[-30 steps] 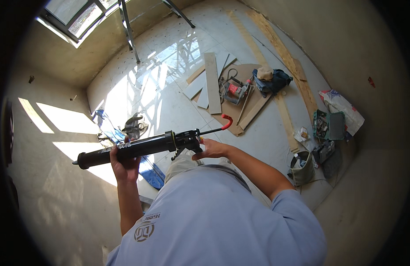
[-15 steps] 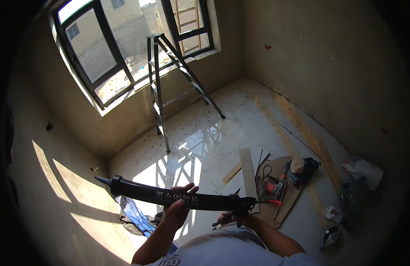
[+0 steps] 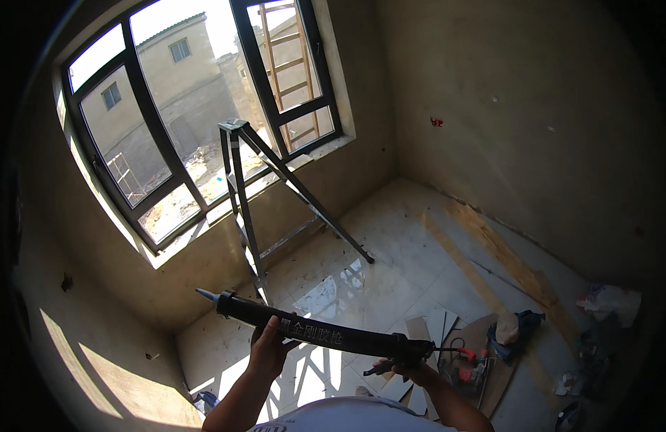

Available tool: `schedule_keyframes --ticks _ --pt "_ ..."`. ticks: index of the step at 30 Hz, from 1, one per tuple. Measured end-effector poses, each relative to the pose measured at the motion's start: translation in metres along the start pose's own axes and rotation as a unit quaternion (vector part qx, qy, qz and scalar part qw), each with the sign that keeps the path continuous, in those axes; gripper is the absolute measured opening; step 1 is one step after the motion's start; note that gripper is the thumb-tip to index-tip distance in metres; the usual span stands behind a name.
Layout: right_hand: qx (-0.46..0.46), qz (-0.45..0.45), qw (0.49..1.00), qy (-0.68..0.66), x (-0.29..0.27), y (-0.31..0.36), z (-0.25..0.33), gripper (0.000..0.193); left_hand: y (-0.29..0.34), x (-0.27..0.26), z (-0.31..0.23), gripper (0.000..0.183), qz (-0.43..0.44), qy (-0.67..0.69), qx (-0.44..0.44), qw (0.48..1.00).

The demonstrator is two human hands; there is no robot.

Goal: The person walks through a construction site, retrieves a caulking gun, and applies sealant along the edges of a window frame. They then retrieve a new sealant cartridge from a box and return to the window to continue the task.

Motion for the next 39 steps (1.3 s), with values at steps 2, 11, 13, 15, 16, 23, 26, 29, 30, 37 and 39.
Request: schedule_keyframes --ticks 2,11,13,15,16,23,26,29,30,37,39 --pt "0.009 0.022 0.999 0.024 -0.01 -0.036 0.011 0.056 -0.035 -0.002 -0.015 0.039 0.007 0.01 0.009 1.0" --pt "0.037 0.004 0.993 0.115 -0.121 -0.184 0.028 0.049 -0.242 0.026 -0.019 0.042 0.065 0.035 0.003 0.997" --pt "0.053 -0.031 0.991 0.12 -0.159 -0.218 0.026 0.046 -0.301 0.037 -0.012 0.043 0.078 0.034 -0.015 0.996" --pt "0.035 -0.051 0.988 0.14 -0.192 -0.246 0.037 0.046 -0.357 0.057 -0.005 0.045 0.077 0.037 -0.023 0.996" --pt "0.022 -0.072 0.987 0.141 -0.209 -0.261 0.046 0.048 -0.392 0.068 0.0 0.05 0.083 0.018 -0.061 0.995" --pt "-0.002 -0.298 0.951 0.085 -0.308 -0.289 0.092 0.046 -0.575 0.177 0.058 0.051 0.215 0.066 -0.2 0.953" --pt "0.032 -0.433 0.896 0.092 -0.354 -0.282 0.089 0.046 -0.638 0.216 0.101 0.05 0.261 0.092 -0.297 0.914" --pt "0.054 -0.503 0.855 0.113 -0.414 -0.294 0.089 0.04 -0.694 0.234 0.15 0.051 0.276 0.062 -0.386 0.878" --pt "0.063 -0.513 0.848 0.119 -0.436 -0.306 0.092 0.04 -0.718 0.234 0.165 0.056 0.262 0.012 -0.393 0.881" --pt "0.198 -0.539 0.803 0.161 -0.633 -0.418 0.101 0.045 -0.92 0.236 0.182 0.074 0.265 -0.406 -0.214 0.848" --pt "0.293 -0.536 0.768 0.191 -0.69 -0.45 0.092 0.036 -0.976 0.24 0.166 0.071 0.236 -0.397 -0.185 0.867"
Point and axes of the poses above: each hand's wrist, its own y-axis away from the middle knuckle, its own x-axis out of the palm, z = x × y, the point moved 9 cm from there along -y, towards the middle knuckle, and after that the axes turned 7 degrees about y, right-handed, at the moved point
